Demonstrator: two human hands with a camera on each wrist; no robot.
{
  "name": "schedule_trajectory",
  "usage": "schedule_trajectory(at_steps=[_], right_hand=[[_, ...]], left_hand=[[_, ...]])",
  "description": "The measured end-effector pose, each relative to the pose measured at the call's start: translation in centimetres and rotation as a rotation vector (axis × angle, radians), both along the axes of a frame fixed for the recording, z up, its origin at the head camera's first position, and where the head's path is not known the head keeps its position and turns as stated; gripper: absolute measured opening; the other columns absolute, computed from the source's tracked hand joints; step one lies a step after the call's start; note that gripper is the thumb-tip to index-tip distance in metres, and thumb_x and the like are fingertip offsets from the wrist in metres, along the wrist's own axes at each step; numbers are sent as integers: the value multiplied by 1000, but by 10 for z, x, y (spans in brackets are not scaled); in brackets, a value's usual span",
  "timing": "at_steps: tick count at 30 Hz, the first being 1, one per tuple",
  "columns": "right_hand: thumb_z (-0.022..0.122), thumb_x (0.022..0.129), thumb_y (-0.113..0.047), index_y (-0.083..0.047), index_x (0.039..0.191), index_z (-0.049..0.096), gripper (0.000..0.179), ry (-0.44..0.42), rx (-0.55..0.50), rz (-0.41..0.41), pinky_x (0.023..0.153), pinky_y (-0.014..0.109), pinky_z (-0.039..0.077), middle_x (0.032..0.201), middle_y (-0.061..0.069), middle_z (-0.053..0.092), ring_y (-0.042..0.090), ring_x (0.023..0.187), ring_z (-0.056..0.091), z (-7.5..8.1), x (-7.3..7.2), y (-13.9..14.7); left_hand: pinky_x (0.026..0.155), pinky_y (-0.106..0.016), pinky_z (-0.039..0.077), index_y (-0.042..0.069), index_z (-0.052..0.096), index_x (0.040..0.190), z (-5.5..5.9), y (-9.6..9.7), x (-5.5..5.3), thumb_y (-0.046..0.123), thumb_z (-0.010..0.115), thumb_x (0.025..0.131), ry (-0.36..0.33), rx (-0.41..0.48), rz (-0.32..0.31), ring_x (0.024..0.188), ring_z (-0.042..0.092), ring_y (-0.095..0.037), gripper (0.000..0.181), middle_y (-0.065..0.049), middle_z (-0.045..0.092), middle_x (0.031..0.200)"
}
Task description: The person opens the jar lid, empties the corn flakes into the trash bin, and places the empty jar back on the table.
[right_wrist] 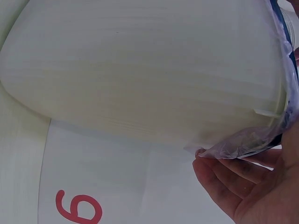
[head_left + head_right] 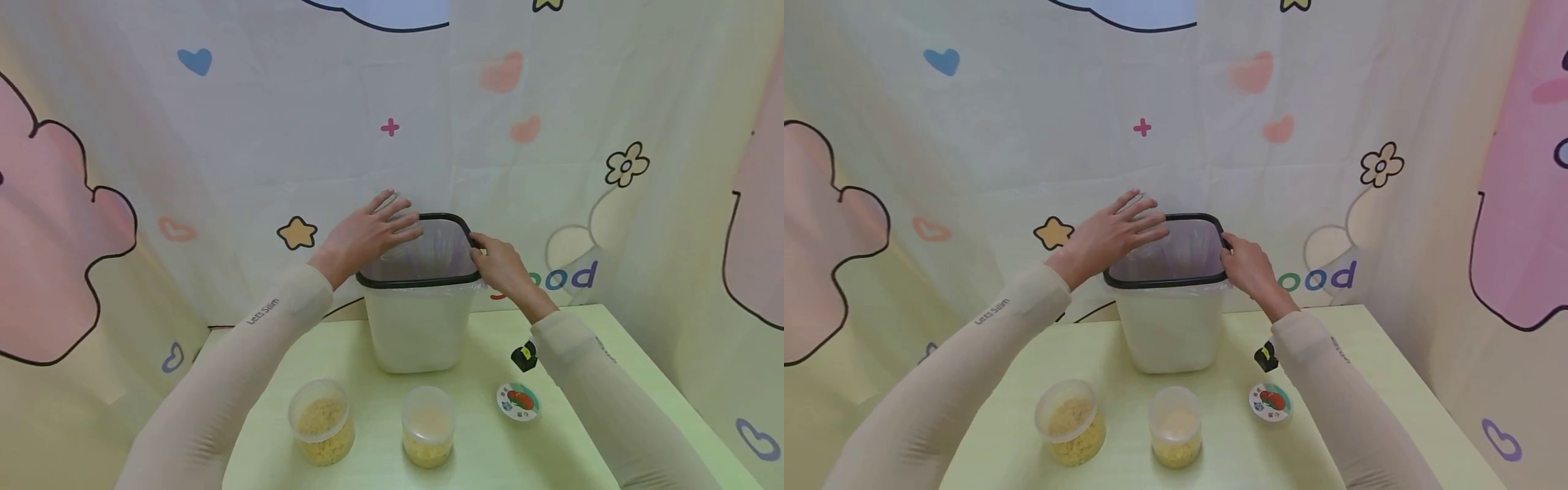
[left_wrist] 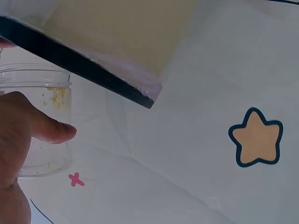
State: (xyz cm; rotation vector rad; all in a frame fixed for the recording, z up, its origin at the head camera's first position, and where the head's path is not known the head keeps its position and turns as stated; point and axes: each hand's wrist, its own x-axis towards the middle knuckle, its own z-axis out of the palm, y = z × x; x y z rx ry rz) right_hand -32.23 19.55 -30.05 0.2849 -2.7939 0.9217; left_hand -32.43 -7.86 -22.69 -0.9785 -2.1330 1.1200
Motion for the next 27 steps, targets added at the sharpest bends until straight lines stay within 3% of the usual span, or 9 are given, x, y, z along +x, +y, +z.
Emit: schedule_trajectory(at_steps=[7, 10, 20, 23, 27], right_hand=[[37, 104, -22, -7, 152, 35, 50, -3, 1, 4, 97, 49, 45, 150, 20, 45, 40, 131, 48, -3, 0, -1], [37, 104, -21, -7, 152, 35, 50, -2, -1, 2, 91, 49, 45, 150, 20, 45, 41, 120, 53, -3, 0, 0], [38, 104, -22, -7, 152, 35, 50, -6, 3, -2, 87, 45, 44, 150, 20, 45, 38, 122, 53, -2, 0, 0], [38, 104, -22, -8, 152, 35, 50, -2, 10, -3, 77, 39, 46, 149, 20, 46, 35, 103, 61, -1, 0, 1], [38, 104, -23, -9, 152, 35, 50, -2, 19, -1, 62, 33, 42, 149, 20, 47, 26, 70, 57, -1, -1, 1]], left_hand=[[125, -49, 3, 31, 17, 156, -6, 2, 0, 9, 75, 85, 17, 22, 12, 152, 17, -25, 94, 1, 23, 162], [125, -49, 5, 30, 17, 156, -7, 4, 0, 9, 75, 85, 4, 30, 10, 151, 17, -26, 94, 0, 23, 161], [125, -49, 6, 30, 22, 155, -10, 0, -4, 7, 73, 87, -25, 86, 13, 150, 20, -26, 88, 0, 28, 159], [125, -49, 5, 30, 22, 155, -10, 1, -4, 7, 72, 87, -21, 108, 7, 150, 20, -26, 87, 0, 27, 159], [125, -49, 5, 29, 22, 155, -8, 3, -2, 6, 72, 88, -3, 133, 1, 150, 19, -27, 87, -1, 26, 160]])
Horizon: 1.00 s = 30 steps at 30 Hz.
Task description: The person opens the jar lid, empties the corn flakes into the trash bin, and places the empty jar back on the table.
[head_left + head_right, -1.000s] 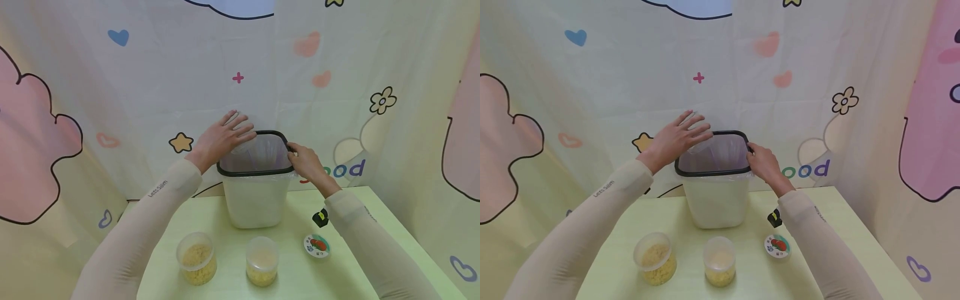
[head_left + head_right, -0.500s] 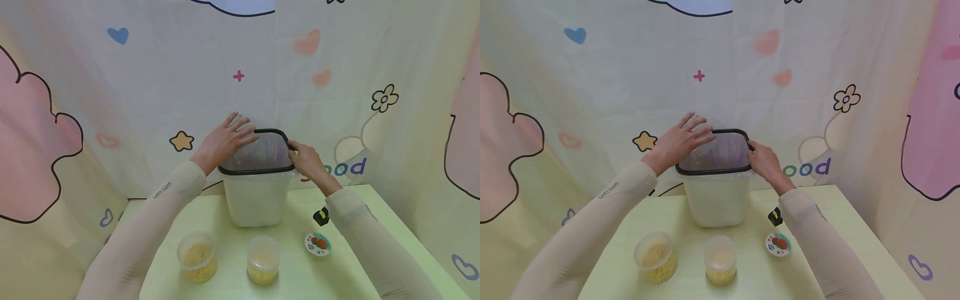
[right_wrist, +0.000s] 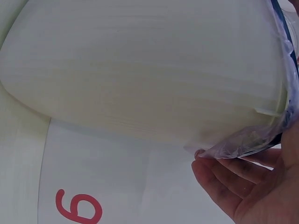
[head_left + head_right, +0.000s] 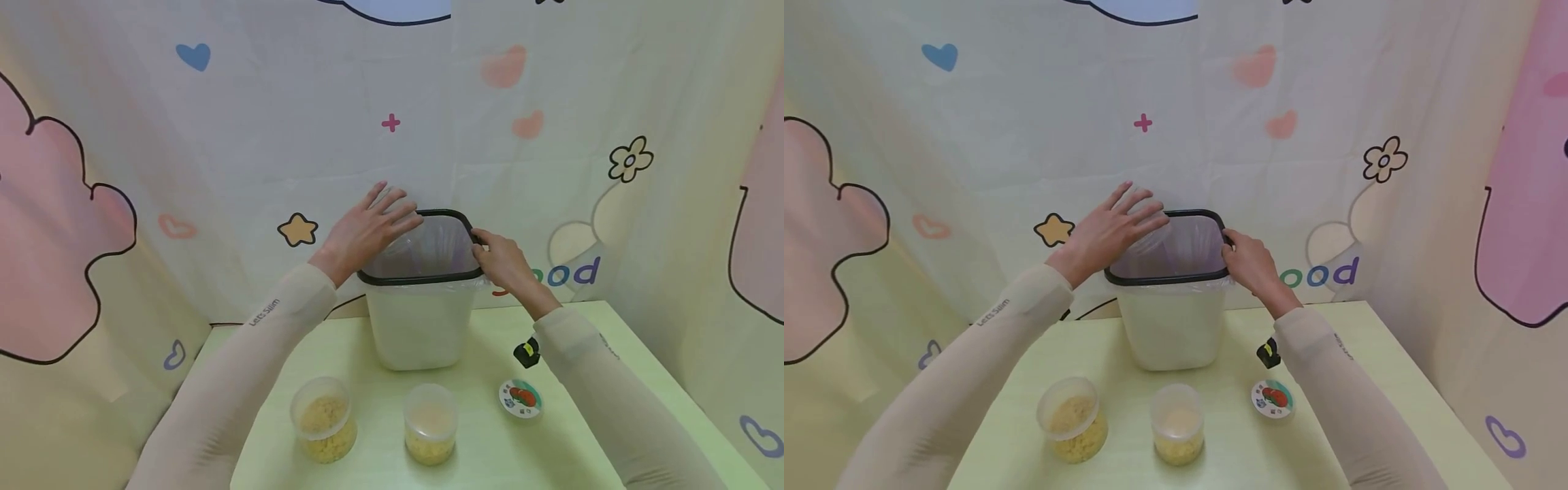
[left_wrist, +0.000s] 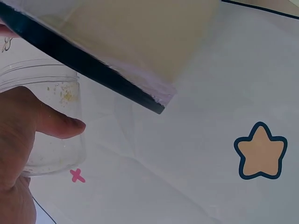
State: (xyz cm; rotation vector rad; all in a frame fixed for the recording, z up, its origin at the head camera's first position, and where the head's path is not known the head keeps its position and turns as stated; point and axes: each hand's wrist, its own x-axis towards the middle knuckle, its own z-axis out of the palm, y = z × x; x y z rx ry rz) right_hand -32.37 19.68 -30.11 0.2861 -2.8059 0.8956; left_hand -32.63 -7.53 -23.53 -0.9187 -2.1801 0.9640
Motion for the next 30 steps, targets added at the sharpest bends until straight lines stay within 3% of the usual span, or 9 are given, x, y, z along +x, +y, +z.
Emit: schedule_trajectory(at_steps=[4, 8, 13, 20, 27, 30], right_hand=[[39, 104, -23, -9, 152, 36, 50, 6, 6, -4, 59, 30, 41, 148, 20, 48, 25, 67, 57, 2, 1, 0], [39, 103, -23, -8, 151, 38, 50, 21, 20, -7, 62, 31, 41, 145, 20, 51, 30, 82, 60, 3, 1, -1], [39, 103, -23, -8, 150, 39, 50, 31, 36, -3, 61, 31, 40, 145, 20, 51, 31, 82, 60, 3, 1, -1], [41, 101, -24, -10, 148, 43, 49, 65, 61, -24, 49, 29, 33, 143, 18, 54, 21, 52, 44, 3, 2, 0], [42, 100, -24, -11, 146, 47, 48, 84, 70, -37, 44, 27, 29, 138, 18, 58, 15, 45, 34, 4, 4, -2], [43, 99, -25, -12, 145, 48, 48, 94, 79, -47, 43, 27, 28, 126, 19, 65, 15, 44, 34, 4, 3, -3]], left_hand=[[125, -48, 6, 29, 23, 155, 2, 2, 3, 7, 72, 87, 14, 20, -3, 150, 20, -27, 87, -1, 26, 160], [126, -48, 6, 28, 21, 156, 3, 2, 4, 12, 72, 88, -2, 46, -2, 150, 20, -27, 86, -3, 26, 160], [125, -49, 7, 27, 22, 156, 3, -1, 4, 14, 71, 88, -15, 94, -5, 149, 21, -28, 84, -4, 26, 160], [125, -49, 8, 23, 25, 154, 4, -2, 5, 17, 74, 84, -31, 190, -34, 147, 23, -30, 86, -6, 28, 159], [125, -49, 11, 21, 23, 154, 5, -3, 6, 21, 73, 84, -45, 260, -18, 147, 24, -30, 86, -7, 29, 159], [125, -49, 13, 20, 22, 154, 6, -3, 7, 19, 71, 83, -48, 304, -22, 146, 24, -31, 86, -7, 28, 158]])
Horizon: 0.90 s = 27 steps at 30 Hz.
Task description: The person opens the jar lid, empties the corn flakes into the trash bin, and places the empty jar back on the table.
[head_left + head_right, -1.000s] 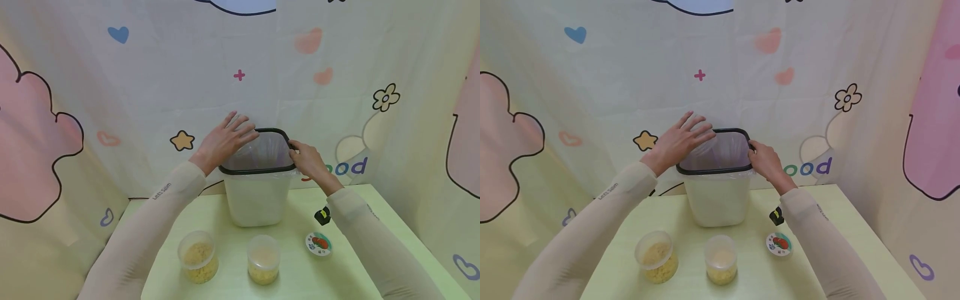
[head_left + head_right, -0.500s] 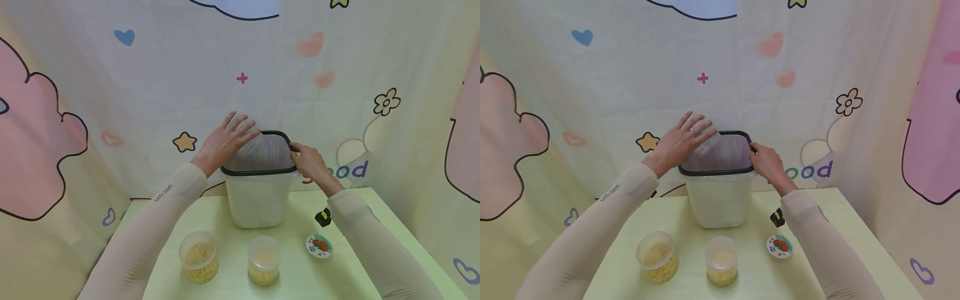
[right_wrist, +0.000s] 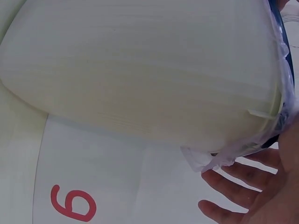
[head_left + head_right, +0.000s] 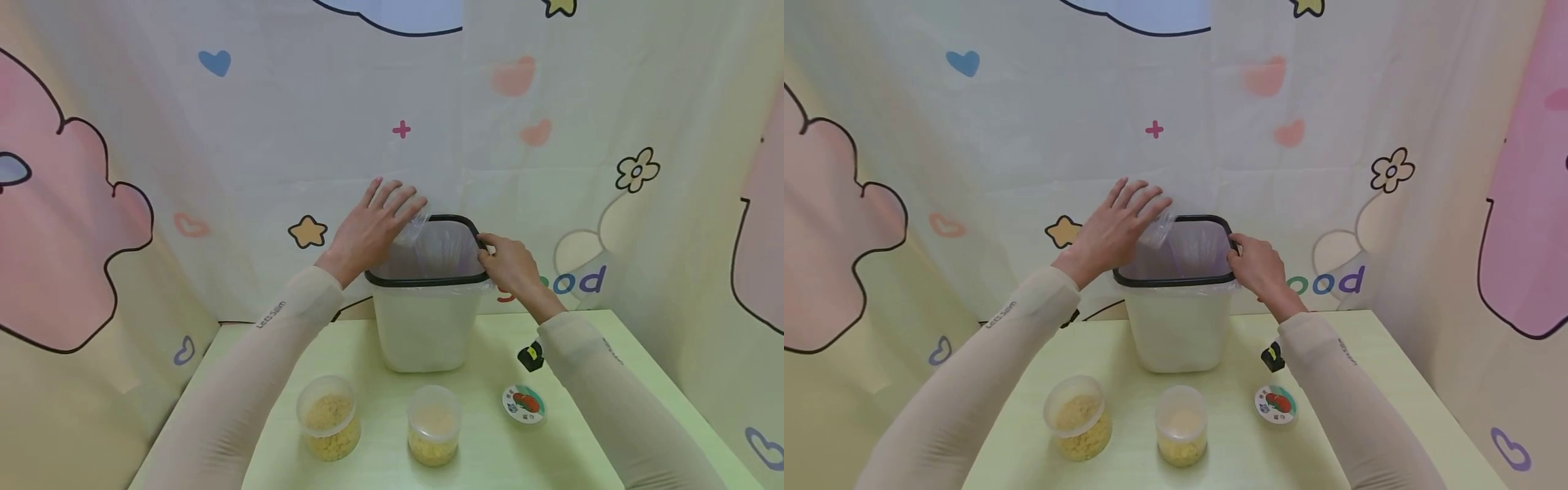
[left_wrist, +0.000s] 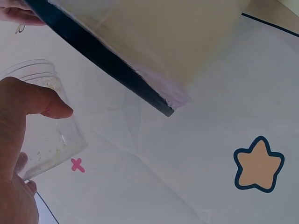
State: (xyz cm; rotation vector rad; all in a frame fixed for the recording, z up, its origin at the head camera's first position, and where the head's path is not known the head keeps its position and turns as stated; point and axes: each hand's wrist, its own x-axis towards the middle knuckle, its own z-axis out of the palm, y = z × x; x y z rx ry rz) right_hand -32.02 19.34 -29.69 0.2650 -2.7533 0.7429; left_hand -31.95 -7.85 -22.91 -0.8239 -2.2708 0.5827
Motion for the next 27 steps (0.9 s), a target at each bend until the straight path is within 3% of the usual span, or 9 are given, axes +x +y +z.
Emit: schedule_trajectory(at_steps=[3, 6, 8, 11, 15, 18, 22, 27], right_hand=[[43, 99, -25, -13, 144, 50, 47, 19, -5, -8, 43, 26, 28, 97, 16, 70, 15, 44, 35, -1, 0, 0], [43, 98, -25, -13, 142, 52, 47, 32, -18, -8, 42, 26, 28, 70, 11, 61, 14, 44, 35, -1, 0, 0], [43, 98, -25, -13, 142, 52, 47, 34, -28, -7, 43, 26, 28, 66, 10, 59, 15, 45, 36, -1, 0, 0], [42, 98, -25, -13, 142, 53, 47, 32, -31, -7, 45, 27, 31, 85, 16, 68, 21, 54, 47, -2, 1, 0], [44, 99, -29, -14, 141, 54, 45, 39, -13, -5, 55, 31, 40, 125, 22, 65, 35, 90, 65, -2, 2, 1], [45, 99, -31, -15, 141, 54, 45, 45, 5, -4, 58, 32, 42, 123, 21, 66, 36, 92, 65, -2, 3, 2], [46, 99, -32, -14, 141, 53, 47, 57, 24, -3, 55, 32, 38, 115, 21, 68, 30, 73, 58, -1, 4, 1], [47, 99, -34, -14, 144, 50, 49, 68, 31, 9, 67, 41, 48, 138, 20, 57, 34, 86, 63, 1, 8, 0]], left_hand=[[124, -50, 16, 20, 23, 154, 2, 0, 2, 18, 70, 82, -14, 48, -8, 145, 24, -31, 86, -7, 29, 158], [124, -49, 17, 19, 24, 153, 3, 0, 3, 16, 70, 81, -44, 109, -22, 144, 25, -31, 86, -8, 30, 156], [124, -48, 17, 19, 24, 153, 3, -1, 3, 16, 70, 80, -61, 144, -31, 144, 25, -31, 87, -8, 30, 156], [124, -47, 16, 19, 24, 153, 3, -1, 5, 13, 70, 80, -74, 179, -41, 144, 26, -31, 87, -8, 31, 155], [125, -47, 16, 19, 24, 153, 2, -2, 6, 11, 67, 81, -77, 198, -45, 144, 25, -31, 84, -8, 31, 156], [125, -47, 16, 19, 24, 153, 0, -3, 8, 11, 64, 82, -80, 212, -41, 145, 25, -31, 82, -8, 30, 157], [125, -46, 16, 18, 24, 153, -2, -5, 11, 12, 63, 82, -81, 232, -34, 145, 25, -31, 81, -8, 30, 158], [124, -47, 17, 17, 23, 153, -4, -8, 13, 15, 64, 82, -74, 246, -34, 144, 26, -31, 82, -8, 30, 157]])
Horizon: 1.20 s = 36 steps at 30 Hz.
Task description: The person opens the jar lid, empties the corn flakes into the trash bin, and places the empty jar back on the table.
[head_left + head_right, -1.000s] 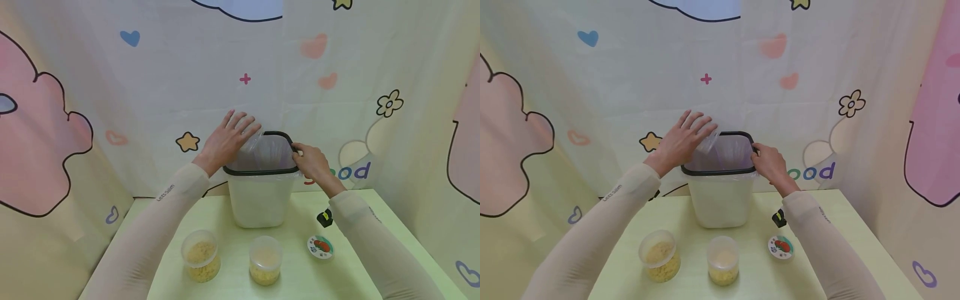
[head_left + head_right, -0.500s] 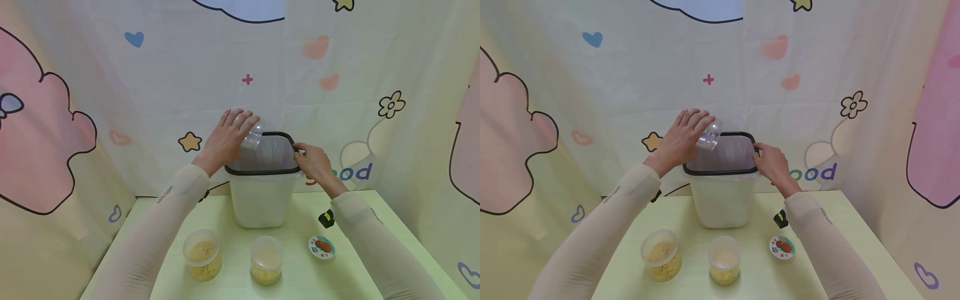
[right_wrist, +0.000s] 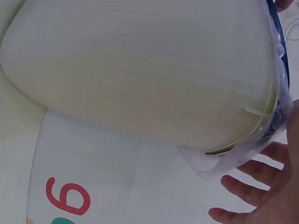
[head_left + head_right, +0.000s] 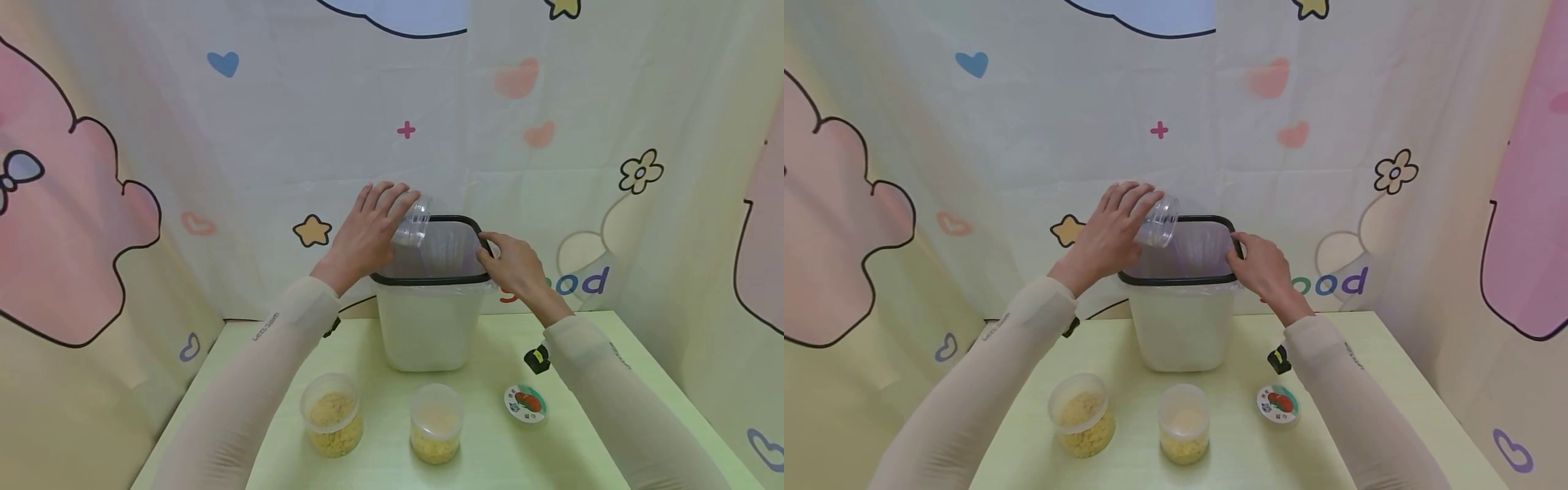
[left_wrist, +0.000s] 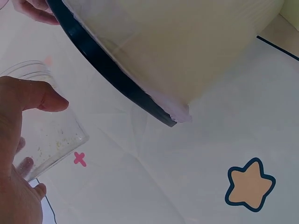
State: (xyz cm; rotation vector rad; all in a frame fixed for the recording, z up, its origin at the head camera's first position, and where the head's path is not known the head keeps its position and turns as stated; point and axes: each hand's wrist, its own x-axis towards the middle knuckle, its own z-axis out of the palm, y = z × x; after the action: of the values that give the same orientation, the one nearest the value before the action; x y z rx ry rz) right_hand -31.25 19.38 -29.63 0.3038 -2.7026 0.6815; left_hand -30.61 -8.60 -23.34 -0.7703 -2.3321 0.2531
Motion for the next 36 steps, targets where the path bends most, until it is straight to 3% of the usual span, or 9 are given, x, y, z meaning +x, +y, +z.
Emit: schedule_trajectory(at_steps=[3, 6, 9, 17, 23, 36], right_hand=[[47, 100, -36, -14, 146, 47, 51, 2, -4, 21, 88, 54, 50, 147, 19, 49, 41, 114, 59, 0, 3, 1], [46, 101, -40, -14, 149, 43, 54, 5, -6, 57, 107, 60, 39, 152, 17, 44, 42, 136, 44, 1, 6, 1], [46, 102, -41, -14, 150, 41, 56, 28, 9, 88, 113, 60, 31, 154, 16, 41, 41, 141, 37, 1, 8, 2], [50, 98, -45, -13, 150, 40, 63, 141, 95, 141, 115, 66, 22, 157, 18, 36, 42, 145, 29, -2, 18, 5], [51, 96, -52, -20, 154, 34, 68, 148, 120, 140, 114, 71, 14, 161, 12, 29, 40, 149, 22, -3, 28, 7], [52, 95, -54, -27, 155, 30, 70, 221, 166, 174, 114, 72, 13, 163, 7, 25, 37, 151, 19, 1, 55, 2]], left_hand=[[124, -47, 18, 16, 22, 153, -2, -1, 1, 15, 66, 81, -13, 20, -5, 144, 25, -31, 84, -9, 30, 157], [124, -47, 17, 16, 21, 154, -3, -2, 2, 16, 67, 82, -27, 46, -13, 144, 25, -31, 85, -9, 30, 157], [124, -45, 18, 15, 21, 154, -5, -4, 3, 17, 68, 82, -28, 68, -20, 144, 25, -31, 86, -10, 29, 157], [122, -41, 21, 12, 21, 153, -12, -10, 9, 22, 68, 84, 41, 76, -39, 142, 27, -31, 85, -11, 31, 155], [122, -41, 21, 10, 22, 151, -16, -14, 17, 21, 67, 84, 92, 89, -58, 141, 28, -31, 82, -12, 31, 154], [120, -43, 24, 5, 23, 150, -25, -16, 35, 18, 69, 81, 141, 218, -159, 137, 32, -32, 84, -14, 34, 151]])
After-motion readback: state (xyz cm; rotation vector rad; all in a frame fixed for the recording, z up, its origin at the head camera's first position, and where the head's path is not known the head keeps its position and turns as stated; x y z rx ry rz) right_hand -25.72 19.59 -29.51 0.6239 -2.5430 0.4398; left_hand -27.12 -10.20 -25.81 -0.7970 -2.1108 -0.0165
